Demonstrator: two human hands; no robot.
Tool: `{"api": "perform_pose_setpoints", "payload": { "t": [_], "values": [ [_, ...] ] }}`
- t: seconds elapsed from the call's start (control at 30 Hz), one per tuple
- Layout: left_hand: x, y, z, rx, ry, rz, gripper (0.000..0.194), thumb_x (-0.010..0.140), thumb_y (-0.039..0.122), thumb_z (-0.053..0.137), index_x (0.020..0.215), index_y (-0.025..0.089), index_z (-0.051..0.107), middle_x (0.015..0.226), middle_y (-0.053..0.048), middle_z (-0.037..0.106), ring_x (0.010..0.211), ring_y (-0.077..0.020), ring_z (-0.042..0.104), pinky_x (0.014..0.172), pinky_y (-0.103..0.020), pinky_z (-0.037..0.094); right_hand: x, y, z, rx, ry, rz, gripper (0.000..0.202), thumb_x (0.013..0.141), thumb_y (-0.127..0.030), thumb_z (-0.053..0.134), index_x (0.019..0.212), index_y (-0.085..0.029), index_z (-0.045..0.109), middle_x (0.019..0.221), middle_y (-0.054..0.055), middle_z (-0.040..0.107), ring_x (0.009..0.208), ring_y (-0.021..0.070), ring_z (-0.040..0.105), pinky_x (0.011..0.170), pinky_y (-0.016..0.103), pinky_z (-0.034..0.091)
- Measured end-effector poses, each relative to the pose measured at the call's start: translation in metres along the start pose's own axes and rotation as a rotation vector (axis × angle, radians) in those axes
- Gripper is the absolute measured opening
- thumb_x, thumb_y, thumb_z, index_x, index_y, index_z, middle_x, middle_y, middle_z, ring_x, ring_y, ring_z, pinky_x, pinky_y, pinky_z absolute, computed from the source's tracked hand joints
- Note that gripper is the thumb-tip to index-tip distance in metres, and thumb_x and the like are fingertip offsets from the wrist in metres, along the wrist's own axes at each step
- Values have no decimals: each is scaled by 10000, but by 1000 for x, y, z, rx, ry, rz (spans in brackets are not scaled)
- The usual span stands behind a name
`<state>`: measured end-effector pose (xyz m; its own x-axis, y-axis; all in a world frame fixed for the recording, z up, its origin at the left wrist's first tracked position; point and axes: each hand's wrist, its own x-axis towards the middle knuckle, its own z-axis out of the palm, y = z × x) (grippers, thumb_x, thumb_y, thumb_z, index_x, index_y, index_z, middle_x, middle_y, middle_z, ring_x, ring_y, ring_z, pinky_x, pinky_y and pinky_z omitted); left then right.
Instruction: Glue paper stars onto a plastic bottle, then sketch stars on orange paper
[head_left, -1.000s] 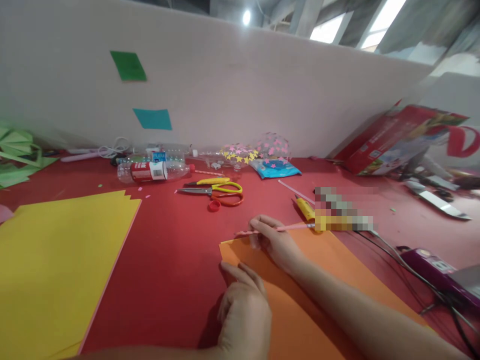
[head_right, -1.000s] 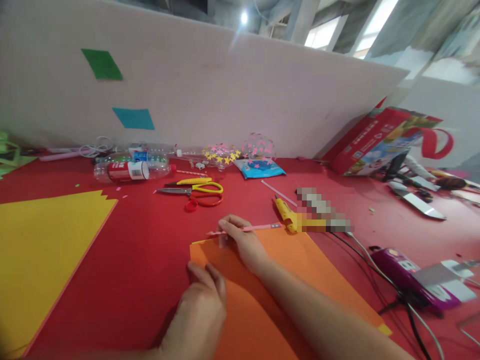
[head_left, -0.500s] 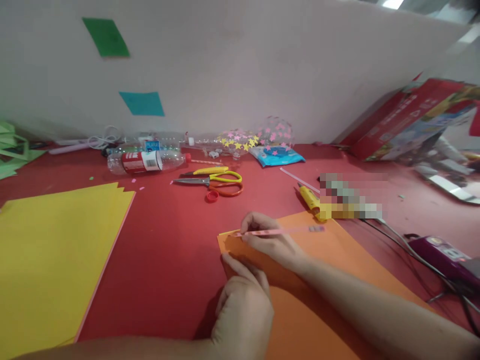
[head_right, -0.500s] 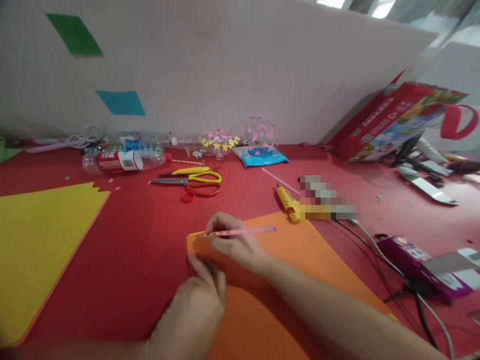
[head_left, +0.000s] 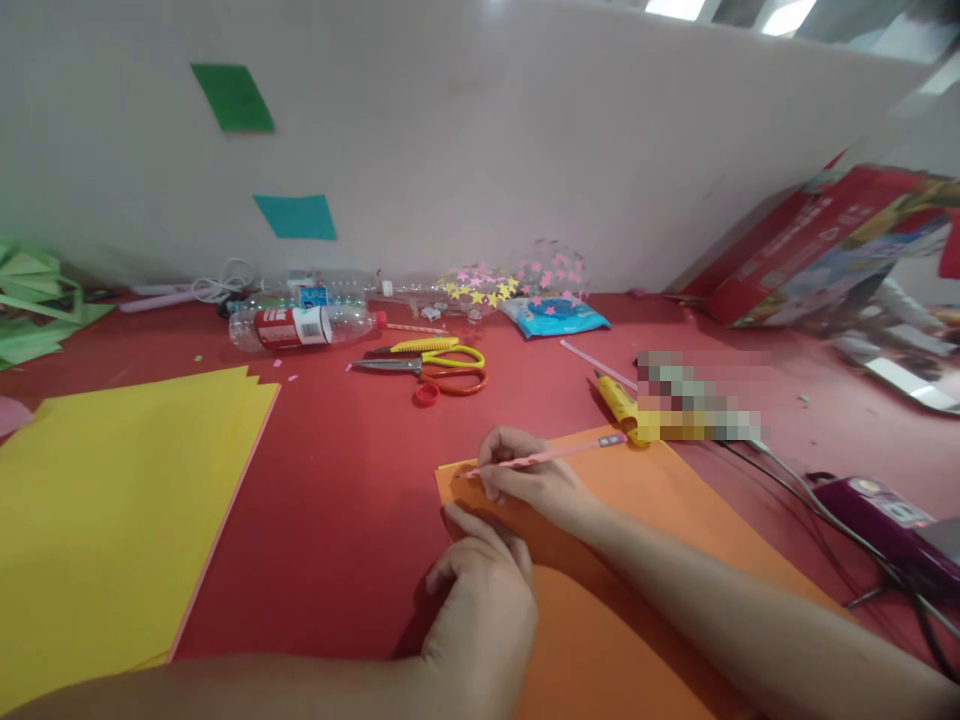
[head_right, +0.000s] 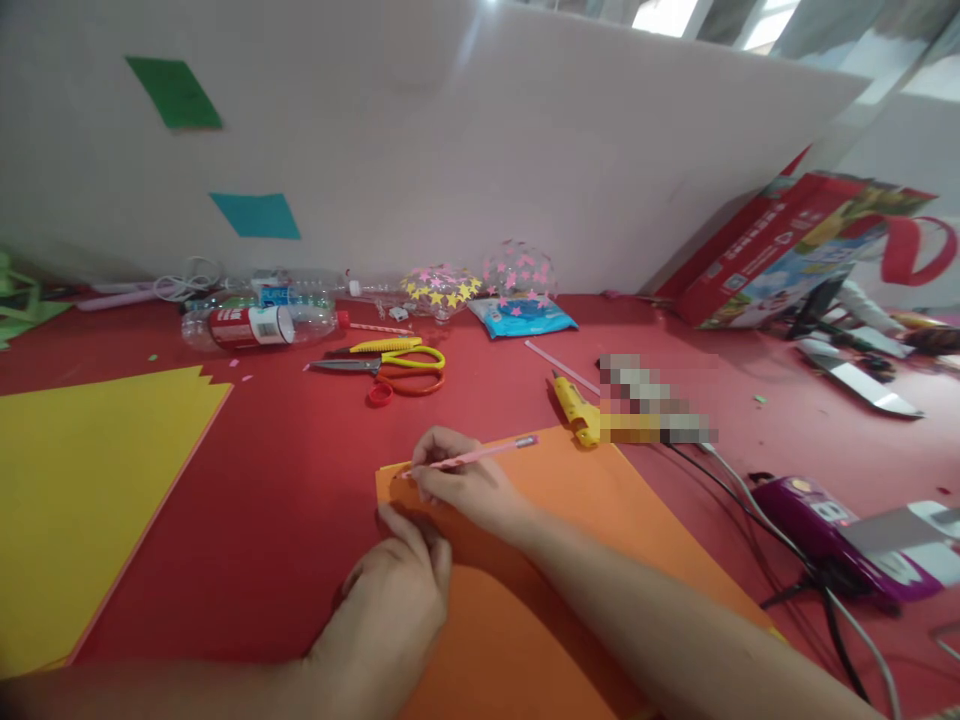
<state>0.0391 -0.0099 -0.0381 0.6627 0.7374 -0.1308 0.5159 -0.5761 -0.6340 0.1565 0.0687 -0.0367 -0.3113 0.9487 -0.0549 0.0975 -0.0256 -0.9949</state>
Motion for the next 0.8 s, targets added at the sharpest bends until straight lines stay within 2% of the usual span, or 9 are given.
{"api": "perform_pose_setpoints", "payload": {
  "t": [0.2, 0.4, 0.5, 0.6, 0.8],
  "values": [
    [2, 7, 0, -7, -40, -38, 444, 851, 216, 504, 1231, 14, 610, 1049, -377, 661, 402, -210, 606, 308, -288, 445, 2, 3, 0, 12, 64, -4, 275, 792, -429, 608, 637, -211, 542, 463, -46, 508, 437, 98, 434, 468, 242, 327],
    [2, 4, -4, 1, -43, 17, 433, 871, 189, 452, 1228, 14, 622, 1013, -345, 687, 384, -174, 597, 302, -240, 435, -1, -19, -11, 44, 224, -67, 152, 797, -342, 597, 725, -212, 626, 615, -17, 588, 551, 110, 517, 551, 254, 397],
    [4, 0, -7, -23, -63, 29, 436, 859, 173, 454, 1221, -3, 621, 1026, -356, 678, 387, -179, 608, 294, -230, 431, -6, -31, -6, 57, 186, -12, 127, 802, -298, 564, 741, -196, 608, 528, -31, 547, 475, 101, 476, 496, 249, 370],
    [3, -1, -8, -31, -68, 12, 434, 845, 154, 459, 1202, -30, 624, 1014, -369, 674, 374, -169, 593, 289, -225, 423, -7, -25, 5, 35, 111, 100, 50, 725, -235, 590, 748, -191, 582, 546, -36, 562, 486, 100, 492, 496, 236, 373],
    [-1, 0, -5, -8, -7, 33, 420, 854, 169, 480, 1182, -52, 620, 977, -393, 670, 378, -188, 604, 289, -231, 419, -6, -1, 7, -53, 11, -40, 118, 672, -253, 620, 766, -185, 594, 692, -23, 578, 616, 108, 504, 541, 224, 383]
  ]
}}
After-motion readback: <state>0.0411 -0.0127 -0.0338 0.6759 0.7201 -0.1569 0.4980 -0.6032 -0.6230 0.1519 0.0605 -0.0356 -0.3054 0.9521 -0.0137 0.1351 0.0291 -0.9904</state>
